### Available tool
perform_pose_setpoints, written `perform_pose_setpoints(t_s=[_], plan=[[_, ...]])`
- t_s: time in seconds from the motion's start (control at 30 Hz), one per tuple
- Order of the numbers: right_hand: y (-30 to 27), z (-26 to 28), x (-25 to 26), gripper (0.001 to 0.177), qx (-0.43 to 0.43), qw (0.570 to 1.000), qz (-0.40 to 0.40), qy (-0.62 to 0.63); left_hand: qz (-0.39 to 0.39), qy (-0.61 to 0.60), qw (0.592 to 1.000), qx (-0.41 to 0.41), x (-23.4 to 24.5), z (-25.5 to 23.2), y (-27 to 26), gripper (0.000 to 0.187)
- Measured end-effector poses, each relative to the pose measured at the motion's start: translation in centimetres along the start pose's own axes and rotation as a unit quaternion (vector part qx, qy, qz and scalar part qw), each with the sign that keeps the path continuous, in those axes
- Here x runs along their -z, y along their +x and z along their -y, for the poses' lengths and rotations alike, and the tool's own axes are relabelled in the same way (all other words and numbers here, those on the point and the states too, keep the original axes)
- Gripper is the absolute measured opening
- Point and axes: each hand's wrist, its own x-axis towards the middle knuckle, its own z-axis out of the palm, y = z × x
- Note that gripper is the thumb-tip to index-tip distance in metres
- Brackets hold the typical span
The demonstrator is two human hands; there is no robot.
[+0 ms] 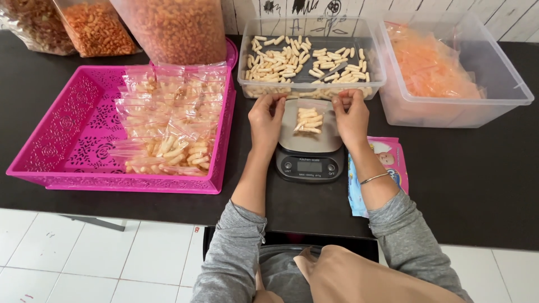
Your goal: The person is manually filling small plastic bags with snacks, weighing each bag on a digital scale for precision, and placing the completed bags into a basket.
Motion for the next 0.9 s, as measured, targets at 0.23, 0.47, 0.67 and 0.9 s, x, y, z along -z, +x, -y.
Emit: perform_pose_setpoints(t_s=[0.23, 0.47, 0.67, 0.9], plan=[[-0.1, 0.3, 0.1, 0.020, -0.008, 1.000, 0.018, -0.010, 0.017, -0.001, 1.000, -0.005, 0.5, -1.0, -0.1, 0.009], [-0.4, 1.5, -0.1, 0.023, -0.035, 0.997, 0.045, -0.059, 0.096, 0.028, 0.995, -0.008, -1.0, -0.2, -0.6, 0.012], [-1.1, 2.7, -0.7, 0.033, -0.029, 0.992, 0.097, -0.077, 0.142, 0.063, 0.988, -0.019, -2.3, 0.6, -1.0, 0.019], [-0.8, 3.7, -0.6, 0.029, -0.006, 0.991, 0.069, 0.115, 0.066, -0.049, 0.996, 0.036, -2.2, -1.9, -1.0, 0.046]])
